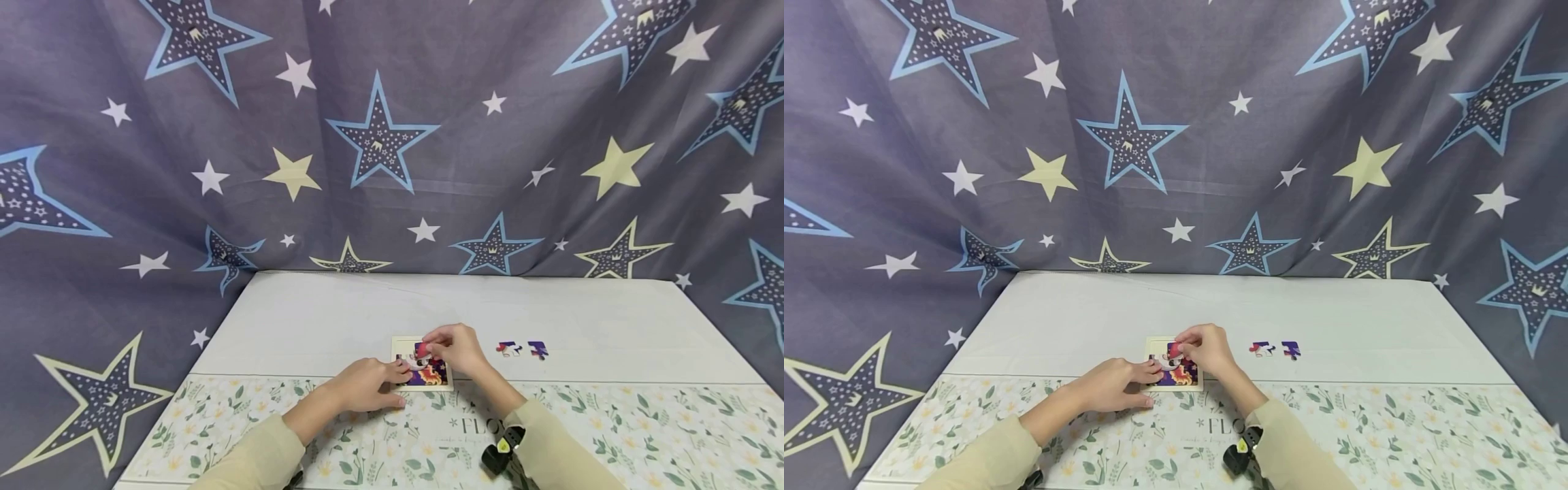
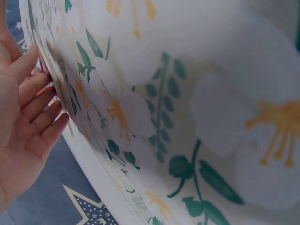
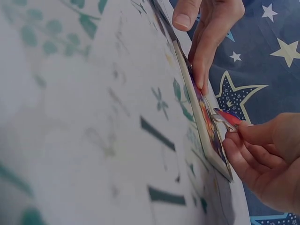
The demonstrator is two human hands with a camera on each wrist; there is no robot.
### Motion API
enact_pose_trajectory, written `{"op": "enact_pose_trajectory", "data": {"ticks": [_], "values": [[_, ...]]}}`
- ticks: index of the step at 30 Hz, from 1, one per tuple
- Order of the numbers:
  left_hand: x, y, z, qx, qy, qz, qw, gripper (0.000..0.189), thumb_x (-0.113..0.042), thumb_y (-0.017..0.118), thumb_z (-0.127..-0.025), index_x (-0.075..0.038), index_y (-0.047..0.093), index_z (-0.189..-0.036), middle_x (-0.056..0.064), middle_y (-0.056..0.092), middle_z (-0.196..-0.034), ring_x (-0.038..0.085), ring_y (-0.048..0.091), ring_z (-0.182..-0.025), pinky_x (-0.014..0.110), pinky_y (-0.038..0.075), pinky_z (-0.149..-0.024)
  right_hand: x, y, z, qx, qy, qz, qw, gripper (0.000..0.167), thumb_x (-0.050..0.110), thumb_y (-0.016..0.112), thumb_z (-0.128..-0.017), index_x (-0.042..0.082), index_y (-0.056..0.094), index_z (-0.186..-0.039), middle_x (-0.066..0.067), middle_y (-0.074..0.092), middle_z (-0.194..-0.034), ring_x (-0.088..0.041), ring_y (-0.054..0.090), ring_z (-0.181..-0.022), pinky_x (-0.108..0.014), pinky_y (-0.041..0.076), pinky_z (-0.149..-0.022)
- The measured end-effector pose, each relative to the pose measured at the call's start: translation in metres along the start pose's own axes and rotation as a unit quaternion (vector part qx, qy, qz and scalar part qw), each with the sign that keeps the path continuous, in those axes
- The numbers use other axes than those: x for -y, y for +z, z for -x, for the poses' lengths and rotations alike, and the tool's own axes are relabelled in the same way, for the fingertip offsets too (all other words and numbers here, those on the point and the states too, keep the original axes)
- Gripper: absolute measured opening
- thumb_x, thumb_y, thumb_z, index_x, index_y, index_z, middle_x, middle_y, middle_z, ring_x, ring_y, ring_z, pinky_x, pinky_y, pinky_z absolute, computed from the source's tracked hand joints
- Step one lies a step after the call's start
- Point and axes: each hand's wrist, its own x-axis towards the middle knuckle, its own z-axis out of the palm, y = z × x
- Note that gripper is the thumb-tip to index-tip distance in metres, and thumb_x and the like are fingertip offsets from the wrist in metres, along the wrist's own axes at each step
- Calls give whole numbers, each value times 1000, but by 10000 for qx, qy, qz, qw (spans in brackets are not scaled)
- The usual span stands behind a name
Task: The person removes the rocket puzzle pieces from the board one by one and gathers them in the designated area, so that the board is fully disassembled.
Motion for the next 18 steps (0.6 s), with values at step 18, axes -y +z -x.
{"op": "enact_pose_trajectory", "data": {"ticks": [18], "values": [[1, 2, 1, 1, -135, 50, 9999, 48, -38, 65, -90, -9, 62, -129, 4, 55, -139, 20, 53, -130, 41, 46, -107, -10, -22, 7, -88, 816, -70, 9966, 10, 2, 71, -83, 5, 75, -92, -8, 74, -79, -11, 65, -61, -24, 56, -56]]}}
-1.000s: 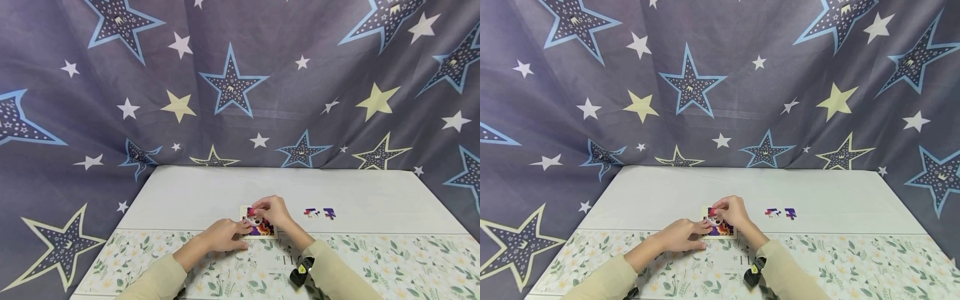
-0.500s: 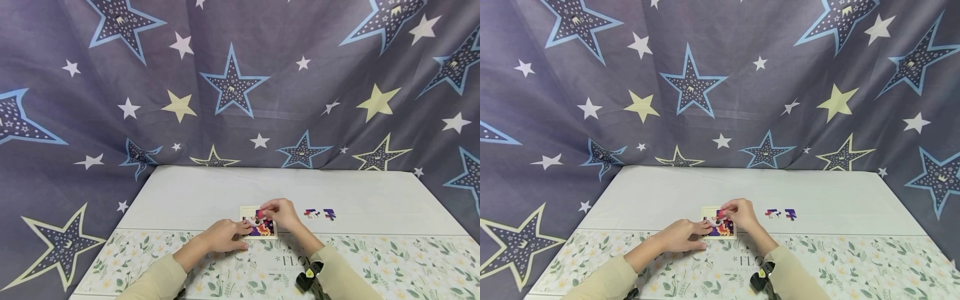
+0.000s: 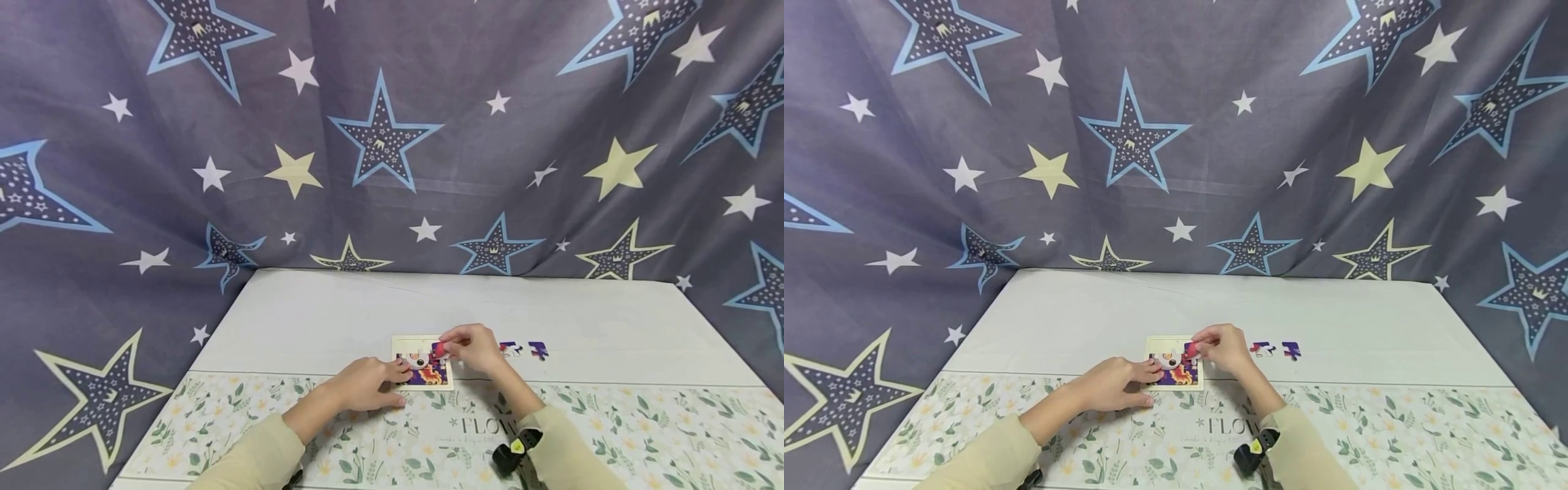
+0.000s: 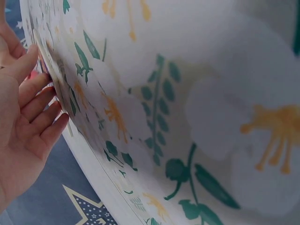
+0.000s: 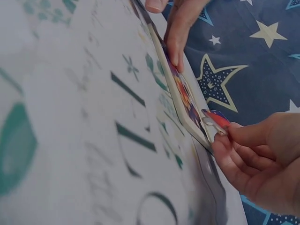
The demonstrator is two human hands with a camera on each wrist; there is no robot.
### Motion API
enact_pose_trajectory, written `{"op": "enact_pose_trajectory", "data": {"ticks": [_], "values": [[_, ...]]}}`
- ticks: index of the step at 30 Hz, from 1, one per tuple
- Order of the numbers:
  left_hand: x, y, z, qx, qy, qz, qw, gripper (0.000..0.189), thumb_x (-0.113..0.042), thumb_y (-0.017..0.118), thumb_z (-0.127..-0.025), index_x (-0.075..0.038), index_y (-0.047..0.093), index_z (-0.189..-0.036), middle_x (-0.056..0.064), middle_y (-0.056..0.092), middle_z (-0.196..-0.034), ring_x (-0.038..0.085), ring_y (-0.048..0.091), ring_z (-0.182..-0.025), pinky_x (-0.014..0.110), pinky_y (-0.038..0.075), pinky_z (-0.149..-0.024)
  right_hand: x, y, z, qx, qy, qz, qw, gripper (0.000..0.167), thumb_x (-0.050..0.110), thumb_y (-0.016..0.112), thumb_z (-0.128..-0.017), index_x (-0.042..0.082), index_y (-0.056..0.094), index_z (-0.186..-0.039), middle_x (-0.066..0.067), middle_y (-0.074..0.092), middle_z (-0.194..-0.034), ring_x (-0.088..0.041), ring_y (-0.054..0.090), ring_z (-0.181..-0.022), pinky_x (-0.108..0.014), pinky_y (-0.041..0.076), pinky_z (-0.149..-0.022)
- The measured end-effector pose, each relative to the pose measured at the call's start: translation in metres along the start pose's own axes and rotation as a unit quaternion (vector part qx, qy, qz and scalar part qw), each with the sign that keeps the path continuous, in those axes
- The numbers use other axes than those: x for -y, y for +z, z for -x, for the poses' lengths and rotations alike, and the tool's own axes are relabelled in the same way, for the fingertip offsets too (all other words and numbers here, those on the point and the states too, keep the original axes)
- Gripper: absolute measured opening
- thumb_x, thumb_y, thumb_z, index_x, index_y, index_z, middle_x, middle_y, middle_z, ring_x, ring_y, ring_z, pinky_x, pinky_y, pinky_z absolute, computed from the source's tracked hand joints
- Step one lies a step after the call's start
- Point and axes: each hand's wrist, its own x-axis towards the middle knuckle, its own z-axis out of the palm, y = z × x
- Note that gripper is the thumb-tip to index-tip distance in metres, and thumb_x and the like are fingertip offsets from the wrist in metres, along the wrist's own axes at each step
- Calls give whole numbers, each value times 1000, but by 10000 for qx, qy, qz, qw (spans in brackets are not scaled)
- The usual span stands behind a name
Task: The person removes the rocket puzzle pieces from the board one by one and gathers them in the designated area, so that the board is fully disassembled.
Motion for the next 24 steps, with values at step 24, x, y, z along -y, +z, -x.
{"op": "enact_pose_trajectory", "data": {"ticks": [24], "values": [[0, 0, 1, -24, -13, 10, 10000, 48, -36, 65, -90, -10, 61, -129, 4, 54, -140, 20, 52, -132, 45, 43, -109, -13, -40, -4, 15, 436, -210, 9988, 17, 4, 67, -86, -2, 72, -101, -13, 73, -82, -13, 67, -62, -29, 60, -63]]}}
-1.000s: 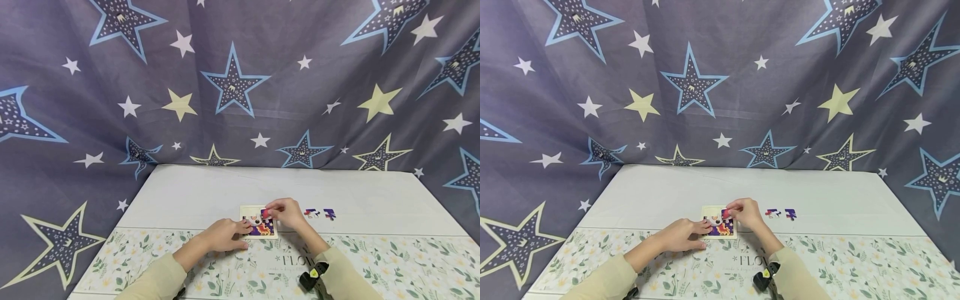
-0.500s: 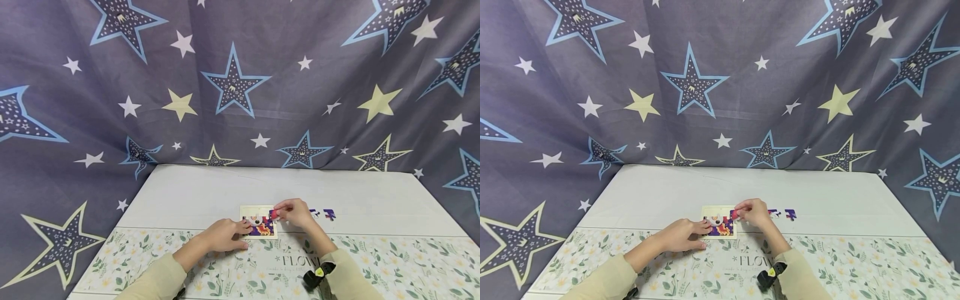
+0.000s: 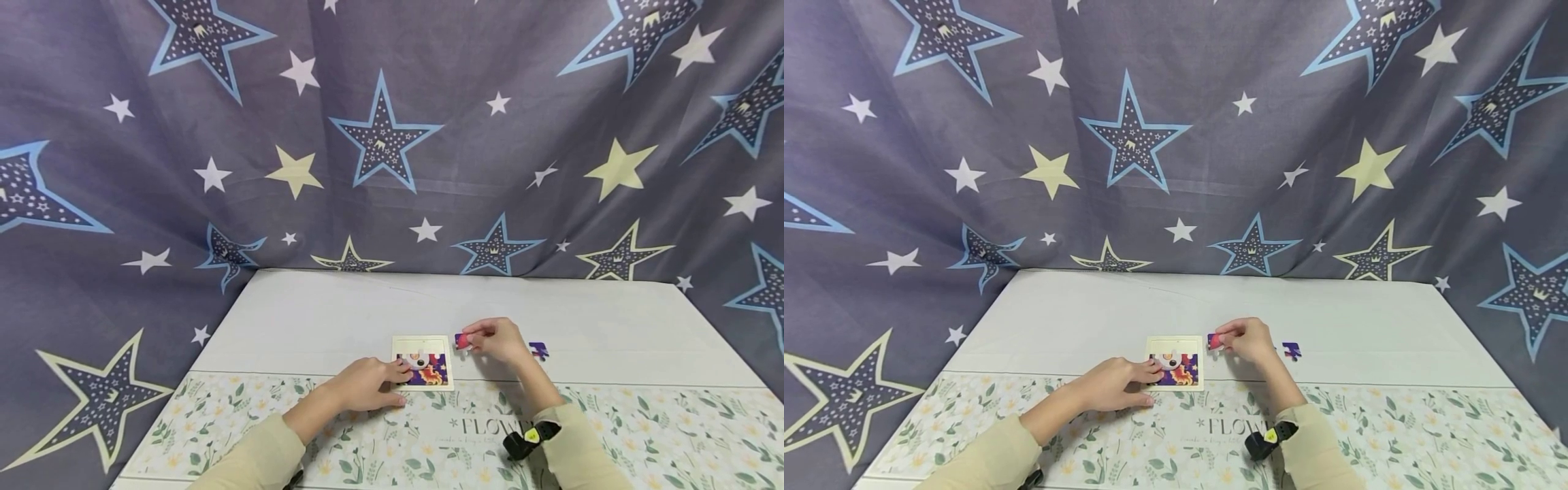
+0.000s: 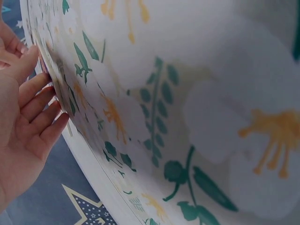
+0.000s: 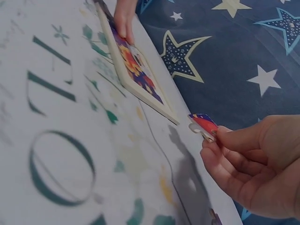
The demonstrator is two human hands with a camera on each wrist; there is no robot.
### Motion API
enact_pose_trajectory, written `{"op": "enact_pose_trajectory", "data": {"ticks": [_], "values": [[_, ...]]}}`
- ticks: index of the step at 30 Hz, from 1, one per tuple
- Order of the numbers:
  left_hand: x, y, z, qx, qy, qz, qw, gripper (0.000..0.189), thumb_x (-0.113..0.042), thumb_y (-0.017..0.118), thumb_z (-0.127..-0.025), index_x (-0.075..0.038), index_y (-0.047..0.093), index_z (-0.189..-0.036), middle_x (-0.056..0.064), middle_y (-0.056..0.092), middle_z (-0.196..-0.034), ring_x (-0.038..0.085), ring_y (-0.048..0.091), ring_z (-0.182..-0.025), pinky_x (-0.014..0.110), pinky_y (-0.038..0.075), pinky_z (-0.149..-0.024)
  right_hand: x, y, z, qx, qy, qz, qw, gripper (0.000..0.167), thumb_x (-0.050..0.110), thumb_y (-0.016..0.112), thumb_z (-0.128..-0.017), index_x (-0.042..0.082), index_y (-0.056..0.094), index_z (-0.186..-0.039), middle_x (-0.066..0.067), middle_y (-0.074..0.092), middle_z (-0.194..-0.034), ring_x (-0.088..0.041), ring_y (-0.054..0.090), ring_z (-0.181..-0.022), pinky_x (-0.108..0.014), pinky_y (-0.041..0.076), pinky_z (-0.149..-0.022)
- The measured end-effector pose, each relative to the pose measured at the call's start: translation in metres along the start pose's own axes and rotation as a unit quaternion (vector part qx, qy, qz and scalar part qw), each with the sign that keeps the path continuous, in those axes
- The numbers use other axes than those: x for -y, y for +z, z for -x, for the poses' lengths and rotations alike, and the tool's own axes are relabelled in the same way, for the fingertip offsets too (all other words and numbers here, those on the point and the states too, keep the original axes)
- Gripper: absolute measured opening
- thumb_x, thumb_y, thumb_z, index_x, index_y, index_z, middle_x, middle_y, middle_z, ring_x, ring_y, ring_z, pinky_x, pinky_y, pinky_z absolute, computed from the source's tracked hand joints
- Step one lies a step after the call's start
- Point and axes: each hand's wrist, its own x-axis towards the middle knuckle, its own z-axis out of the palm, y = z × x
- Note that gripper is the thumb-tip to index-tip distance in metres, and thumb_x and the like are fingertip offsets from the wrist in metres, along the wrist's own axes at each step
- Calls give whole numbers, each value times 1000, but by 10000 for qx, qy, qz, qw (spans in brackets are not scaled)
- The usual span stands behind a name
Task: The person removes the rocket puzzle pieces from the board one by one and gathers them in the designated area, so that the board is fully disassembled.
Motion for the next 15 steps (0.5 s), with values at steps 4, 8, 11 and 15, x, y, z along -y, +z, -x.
{"op": "enact_pose_trajectory", "data": {"ticks": [4, 8, 11, 15], "values": [[0, 1, 0, 8, -4, 31, 10000, 48, -36, 65, -90, -9, 61, -130, 4, 54, -140, 20, 52, -132, 44, 43, -109, -1, -5, 0, -100, -40, 162, 9998, 17, 5, 68, -87, -3, 72, -101, -14, 73, -82, -15, 68, -62, -29, 59, -62], [0, 1, 1, 16, 7, 33, 10000, 48, -36, 65, -91, -9, 60, -130, 4, 54, -141, 19, 51, -132, 43, 44, -109, -3, -8, -1, -271, -65, 336, 9990, 16, 4, 67, -87, -4, 72, -100, -15, 73, -82, -15, 68, -62, -29, 59, -62], [0, 1, 1, 8, 14, 27, 10000, 48, -36, 65, -90, -9, 60, -130, 4, 54, -141, 19, 52, -132, 42, 45, -108, -3, -10, -2, -340, -44, 392, 9986, 14, 4, 66, -87, -4, 72, -98, -15, 73, -82, -13, 67, -62, -28, 59, -62], [0, 0, 1, -10, 26, 32, 10000, 48, -36, 65, -90, -9, 60, -130, 5, 54, -140, 20, 52, -132, 41, 45, -108, -3, -11, -2, -362, -64, 569, 9977, 12, 4, 67, -87, -4, 73, -95, -15, 73, -79, -11, 66, -61, -27, 58, -59]]}}
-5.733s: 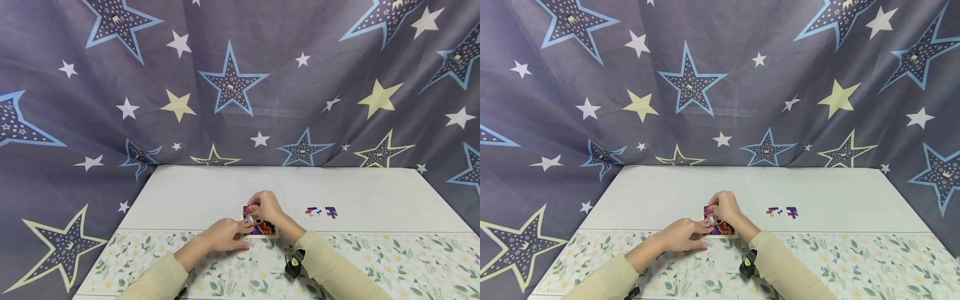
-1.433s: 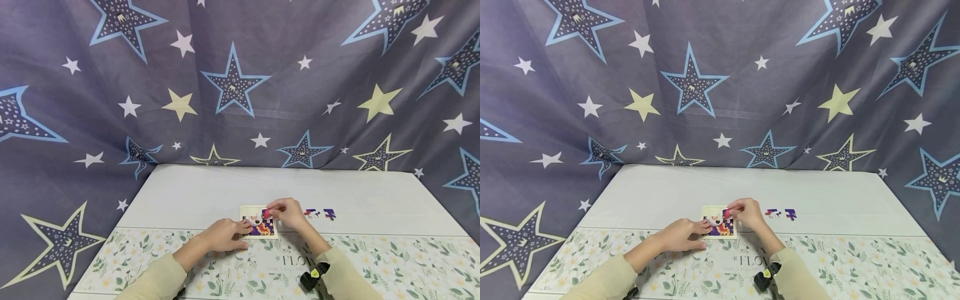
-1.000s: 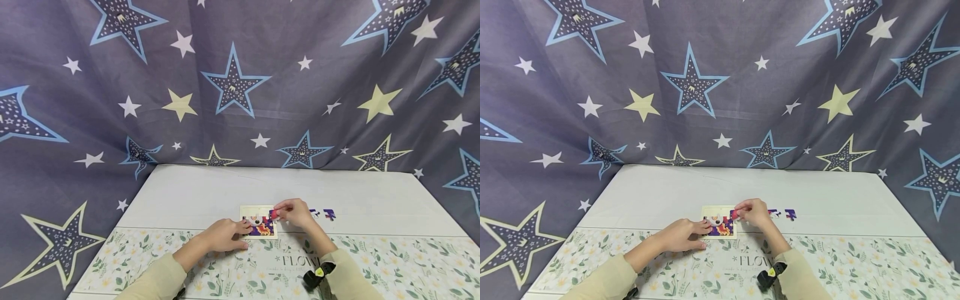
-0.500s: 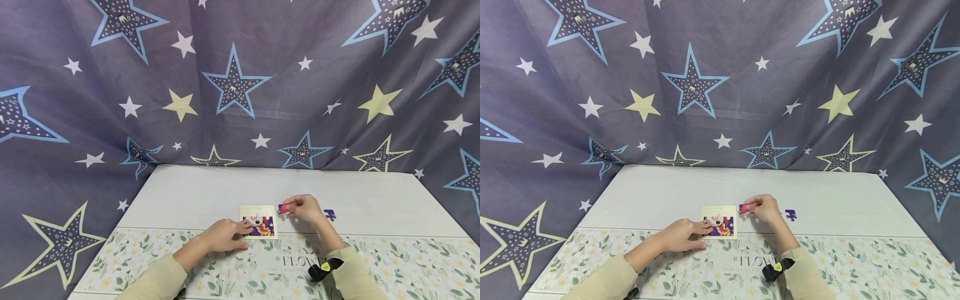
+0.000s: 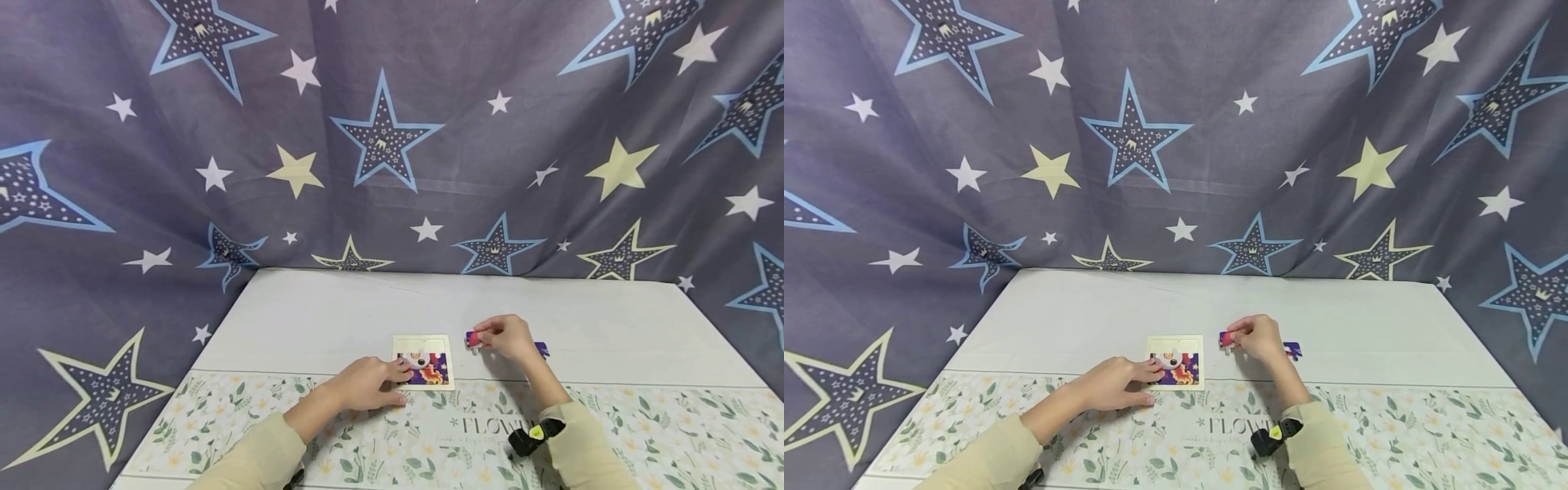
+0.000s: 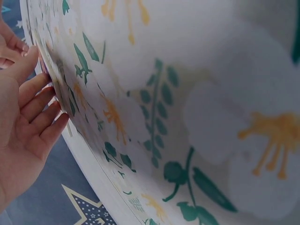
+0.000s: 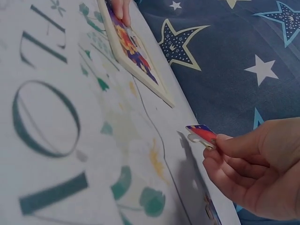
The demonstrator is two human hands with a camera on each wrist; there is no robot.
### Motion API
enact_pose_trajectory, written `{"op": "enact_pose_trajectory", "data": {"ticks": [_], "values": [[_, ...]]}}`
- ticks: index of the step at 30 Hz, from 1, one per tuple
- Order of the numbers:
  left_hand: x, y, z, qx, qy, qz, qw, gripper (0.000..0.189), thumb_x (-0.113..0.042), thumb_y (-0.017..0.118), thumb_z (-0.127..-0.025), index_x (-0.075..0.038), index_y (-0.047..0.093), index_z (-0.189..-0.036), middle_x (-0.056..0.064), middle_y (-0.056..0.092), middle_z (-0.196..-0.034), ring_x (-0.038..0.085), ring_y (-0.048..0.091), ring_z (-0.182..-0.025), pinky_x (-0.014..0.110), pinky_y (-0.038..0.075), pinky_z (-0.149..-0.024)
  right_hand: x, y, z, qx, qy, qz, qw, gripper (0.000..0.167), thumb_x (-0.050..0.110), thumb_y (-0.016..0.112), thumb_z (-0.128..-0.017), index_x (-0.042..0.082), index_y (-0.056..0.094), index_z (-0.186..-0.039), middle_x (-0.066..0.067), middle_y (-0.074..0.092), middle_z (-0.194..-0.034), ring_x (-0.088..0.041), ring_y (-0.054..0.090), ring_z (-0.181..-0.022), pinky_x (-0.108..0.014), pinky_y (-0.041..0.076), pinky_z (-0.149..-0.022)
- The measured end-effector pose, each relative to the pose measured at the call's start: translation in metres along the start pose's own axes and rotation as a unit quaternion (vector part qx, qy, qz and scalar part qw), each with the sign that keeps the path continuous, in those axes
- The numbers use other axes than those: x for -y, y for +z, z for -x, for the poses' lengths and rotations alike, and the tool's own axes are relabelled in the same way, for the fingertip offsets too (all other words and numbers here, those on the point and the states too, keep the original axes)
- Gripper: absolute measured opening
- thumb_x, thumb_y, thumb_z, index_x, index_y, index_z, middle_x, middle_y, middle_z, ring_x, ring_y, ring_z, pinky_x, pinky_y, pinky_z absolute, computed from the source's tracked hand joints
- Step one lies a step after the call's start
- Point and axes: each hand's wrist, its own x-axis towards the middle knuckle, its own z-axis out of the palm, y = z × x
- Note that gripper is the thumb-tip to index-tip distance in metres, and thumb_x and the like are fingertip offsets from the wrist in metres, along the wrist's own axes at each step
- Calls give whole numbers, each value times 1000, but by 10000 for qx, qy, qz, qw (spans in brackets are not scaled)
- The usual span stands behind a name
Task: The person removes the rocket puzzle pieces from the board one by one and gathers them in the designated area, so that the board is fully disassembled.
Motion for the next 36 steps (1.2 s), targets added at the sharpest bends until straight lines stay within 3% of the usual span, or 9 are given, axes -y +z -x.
{"op": "enact_pose_trajectory", "data": {"ticks": [5, 11, 20, 29, 36], "values": [[0, 0, 0, 7, -22, 4, 10000, 48, -36, 65, -90, -9, 60, -130, 5, 54, -140, 19, 52, -132, 41, 46, -108, -2, -1, 2, -18, -87, 441, 9990, 11, 5, 69, -85, -1, 75, -92, -13, 72, -75, -12, 62, -58, -23, 50, -51], [0, -1, -1, 14, -18, -22, 10000, 48, -35, 65, -91, -9, 60, -130, 5, 54, -140, 19, 52, -132, 42, 45, -108, -4, -4, 0, -211, -443, 1069, 9931, 8, 6, 72, -82, 3, 77, -87, -10, 74, -76, -11, 52, -60, -22, 41, -53], [0, 0, 0, 24, -14, -29, 10000, 48, -36, 65, -90, -9, 60, -130, 5, 54, -140, 19, 52, -132, 42, 45, -108, -3, -5, 2, -109, -679, 1375, 9881, 8, 1, 72, -80, 0, 77, -85, -12, 74, -76, -11, 57, -62, -22, 45, -55], [1, 2, -1, 6, -33, -99, 9999, 48, -37, 65, -90, -10, 60, -130, 4, 54, -140, 18, 52, -131, 41, 46, -107, -2, -3, 2, -54, -324, 1484, 9884, 10, 4, 73, -81, 2, 77, -89, -12, 74, -84, -18, 62, -73, -26, 48, -61], [2, 2, 0, -19, -32, -91, 10000, 48, -38, 64, -91, -11, 60, -130, 4, 54, -140, 18, 52, -132, 42, 45, -108, 3, 1, 3, -149, -498, 1374, 9891, 10, 5, 72, -82, 0, 76, -91, -13, 74, -84, -16, 61, -69, -25, 48, -58]]}}
